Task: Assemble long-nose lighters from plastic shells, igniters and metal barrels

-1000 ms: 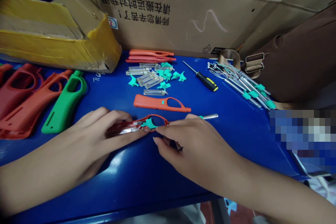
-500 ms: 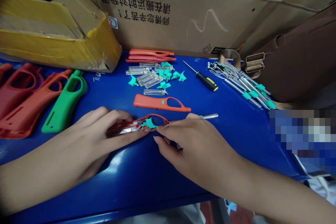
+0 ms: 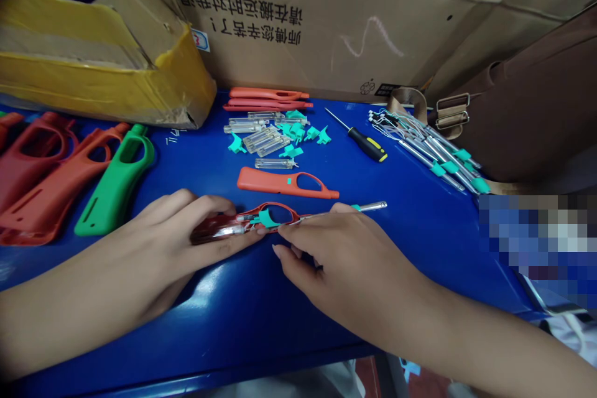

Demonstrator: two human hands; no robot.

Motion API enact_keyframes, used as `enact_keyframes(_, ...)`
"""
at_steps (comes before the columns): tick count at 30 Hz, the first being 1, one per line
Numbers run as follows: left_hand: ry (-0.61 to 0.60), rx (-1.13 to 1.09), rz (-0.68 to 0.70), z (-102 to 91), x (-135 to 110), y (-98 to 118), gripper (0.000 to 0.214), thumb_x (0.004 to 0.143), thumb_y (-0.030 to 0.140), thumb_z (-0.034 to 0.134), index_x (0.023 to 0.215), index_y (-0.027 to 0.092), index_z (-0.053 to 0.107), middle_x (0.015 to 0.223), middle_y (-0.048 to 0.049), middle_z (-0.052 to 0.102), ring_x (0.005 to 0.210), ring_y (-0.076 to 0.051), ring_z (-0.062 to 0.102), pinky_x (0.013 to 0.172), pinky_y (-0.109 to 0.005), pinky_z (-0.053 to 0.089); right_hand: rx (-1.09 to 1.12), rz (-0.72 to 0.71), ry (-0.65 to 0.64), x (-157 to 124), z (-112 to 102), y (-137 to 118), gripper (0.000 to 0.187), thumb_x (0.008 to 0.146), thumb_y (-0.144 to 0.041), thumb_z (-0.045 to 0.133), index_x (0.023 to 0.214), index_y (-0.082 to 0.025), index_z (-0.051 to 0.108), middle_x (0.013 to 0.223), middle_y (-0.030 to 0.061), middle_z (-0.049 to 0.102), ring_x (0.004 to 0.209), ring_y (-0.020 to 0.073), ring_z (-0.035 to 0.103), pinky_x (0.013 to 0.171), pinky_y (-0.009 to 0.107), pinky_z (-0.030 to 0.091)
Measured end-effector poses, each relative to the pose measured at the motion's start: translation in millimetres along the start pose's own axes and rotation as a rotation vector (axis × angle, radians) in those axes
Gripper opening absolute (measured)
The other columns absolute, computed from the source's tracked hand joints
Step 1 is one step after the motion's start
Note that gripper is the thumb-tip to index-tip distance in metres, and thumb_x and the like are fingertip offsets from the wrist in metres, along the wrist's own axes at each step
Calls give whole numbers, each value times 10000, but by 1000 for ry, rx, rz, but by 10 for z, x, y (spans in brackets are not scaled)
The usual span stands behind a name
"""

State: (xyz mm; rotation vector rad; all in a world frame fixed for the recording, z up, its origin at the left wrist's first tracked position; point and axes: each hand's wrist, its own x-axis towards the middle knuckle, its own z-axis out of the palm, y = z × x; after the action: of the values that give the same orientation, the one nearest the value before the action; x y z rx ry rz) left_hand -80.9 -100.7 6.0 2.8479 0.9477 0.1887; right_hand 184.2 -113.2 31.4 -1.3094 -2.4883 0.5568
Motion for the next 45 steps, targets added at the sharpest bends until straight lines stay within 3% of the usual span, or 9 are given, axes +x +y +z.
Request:
enact_keyframes(8, 13, 1, 10, 13, -21, 2, 899, 775, -25, 547, 1580, 333, 369, 1198, -106, 521, 971, -276, 460, 826, -415, 471, -20, -19, 8, -12, 16, 2, 190, 1013, -243, 570, 908, -234, 728, 966, 2, 805, 816, 184, 747, 765, 337, 520)
enact_keyframes(16, 22, -2, 10, 19, 6, -2, 861, 778, -15, 566, 1553, 329, 417, 1203, -109, 527, 974, -269, 458, 844, -411, 480, -14, -19, 17, -1, 15, 11, 232, 1003, -224, 576, 802, -227, 693, 971, -5, 808, 840, 184, 752, 800, 342, 525)
enact_keyframes(28, 31, -11, 19, -10, -10, 8, 823, 810, -23, 532, 1554, 310, 420, 1198, -112, 528, 976, -265, 465, 841, -414, 493, -11, -26, 24, 5, 18, 9, 239, 997, -228, 588, 774, -229, 674, 857, -13, 789, 809, 178, 744, 794, 337, 526)
enact_keyframes(33, 36, -10, 16, 3, 31, 8, 824, 824, -30, 516, 1565, 311, 399, 1205, -109, 526, 986, -262, 459, 859, -422, 493, 5, -36, 49, -9, 11, -11, 213, 992, -199, 589, 804, -224, 686, 908, 1, 799, 764, 165, 732, 730, 320, 508)
enact_keyframes(45, 8, 2, 5, -19, -6, 14, 854, 790, -22, 533, 1563, 314, 397, 1226, -126, 530, 987, -280, 480, 820, -439, 504, 11, -20, -4, 14, 24, 13, 254, 1013, -229, 563, 802, -237, 703, 832, -13, 790, 792, 170, 745, 822, 343, 506)
